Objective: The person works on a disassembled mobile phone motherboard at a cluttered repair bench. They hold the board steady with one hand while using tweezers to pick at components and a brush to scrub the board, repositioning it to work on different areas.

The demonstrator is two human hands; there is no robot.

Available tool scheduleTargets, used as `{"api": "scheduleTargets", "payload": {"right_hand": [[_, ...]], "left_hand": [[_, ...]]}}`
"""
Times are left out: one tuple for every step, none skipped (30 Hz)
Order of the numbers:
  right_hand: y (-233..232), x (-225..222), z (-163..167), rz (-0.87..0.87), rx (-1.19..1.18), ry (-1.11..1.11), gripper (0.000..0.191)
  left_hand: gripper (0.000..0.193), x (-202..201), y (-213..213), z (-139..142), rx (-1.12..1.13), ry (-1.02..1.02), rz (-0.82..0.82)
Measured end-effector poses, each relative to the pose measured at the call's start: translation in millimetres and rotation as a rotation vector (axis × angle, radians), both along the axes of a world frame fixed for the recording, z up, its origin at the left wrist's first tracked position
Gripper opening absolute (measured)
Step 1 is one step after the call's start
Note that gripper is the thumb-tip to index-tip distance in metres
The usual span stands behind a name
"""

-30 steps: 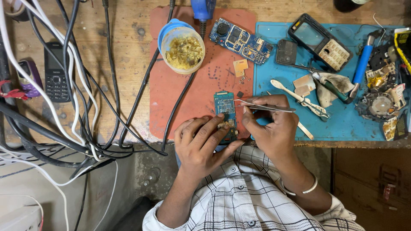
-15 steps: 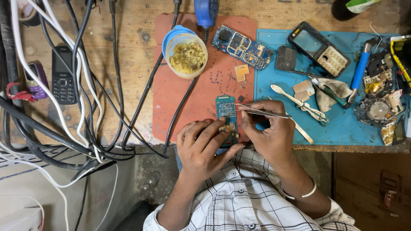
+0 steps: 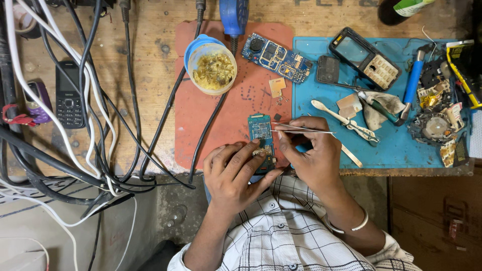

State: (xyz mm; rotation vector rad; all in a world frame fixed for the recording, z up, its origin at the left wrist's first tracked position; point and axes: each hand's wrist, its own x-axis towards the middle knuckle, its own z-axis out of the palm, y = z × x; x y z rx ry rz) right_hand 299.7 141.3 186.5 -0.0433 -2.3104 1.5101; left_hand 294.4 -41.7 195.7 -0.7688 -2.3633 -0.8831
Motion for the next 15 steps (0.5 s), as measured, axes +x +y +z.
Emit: {"api": "scheduleTargets", "payload": {"right_hand": [[0.3, -0.1, -0.6, 0.003, -0.03, 0.008, 0.024], [0.4, -0.4, -1.2, 0.008, -0.061, 0.014, 0.028], [0.5, -0.5, -1.5, 0.014, -0.093, 0.017, 0.032], [0.4, -0.8, -1.7, 0.027, -0.08, 0.039, 0.032], [0.6, -1.3, -1.7, 0.038, -0.068, 0.06, 0.033], [0.6, -1.8, -1.6, 0.05, -0.054, 0.083, 0.033], [0.5, -2.1, -1.3, 0.056, -0.075, 0.071, 0.033], [0.9, -2.5, -0.9, 0.062, -0.095, 0.062, 0.034], [0.9, -2.9, -0.5, 0.071, -0.114, 0.054, 0.034], [0.9, -3.5, -0.2, 0.064, -0.106, 0.053, 0.034], [0.8, -3.6, 0.1, 0.054, -0.098, 0.05, 0.034], [0.8, -3.8, 0.3, 0.042, -0.089, 0.046, 0.033], [1.3, -3.4, 0.7, 0.049, -0.087, 0.049, 0.033], [1.6, -3.0, 0.9, 0.057, -0.086, 0.052, 0.033], [1.8, -3.0, 0.8, 0.067, -0.085, 0.058, 0.033]], "left_hand": [[0.04, -0.3, 0.4, -0.4, 0.002, 0.003, 0.003], [0.04, -0.8, 0.3, -1.0, 0.003, 0.006, 0.001], [0.04, -1.0, 0.3, -1.4, 0.004, 0.007, 0.001], [0.04, -0.9, -0.1, -1.7, 0.003, 0.004, 0.0], [0.04, -0.9, -0.4, -1.9, 0.002, -0.003, -0.003], [0.04, -1.1, -0.4, -2.2, 0.002, -0.009, -0.006], [0.04, -1.3, -0.7, -2.4, 0.003, -0.011, -0.011], [0.039, -1.5, -0.6, -2.6, 0.0, -0.012, -0.012], [0.039, -1.5, -0.7, -2.5, -0.003, -0.012, -0.011], [0.038, -1.6, -0.7, -2.5, -0.007, -0.012, -0.009], [0.039, -1.7, -0.5, -2.5, -0.005, -0.013, -0.007], [0.039, -2.0, -0.2, -2.4, -0.002, -0.015, -0.007], [0.039, -1.7, 0.2, -2.3, 0.001, -0.02, -0.009], [0.039, -1.3, 0.4, -2.1, 0.0, -0.021, -0.008], [0.04, -1.3, 0.2, -2.1, -0.003, -0.02, -0.004]]}}
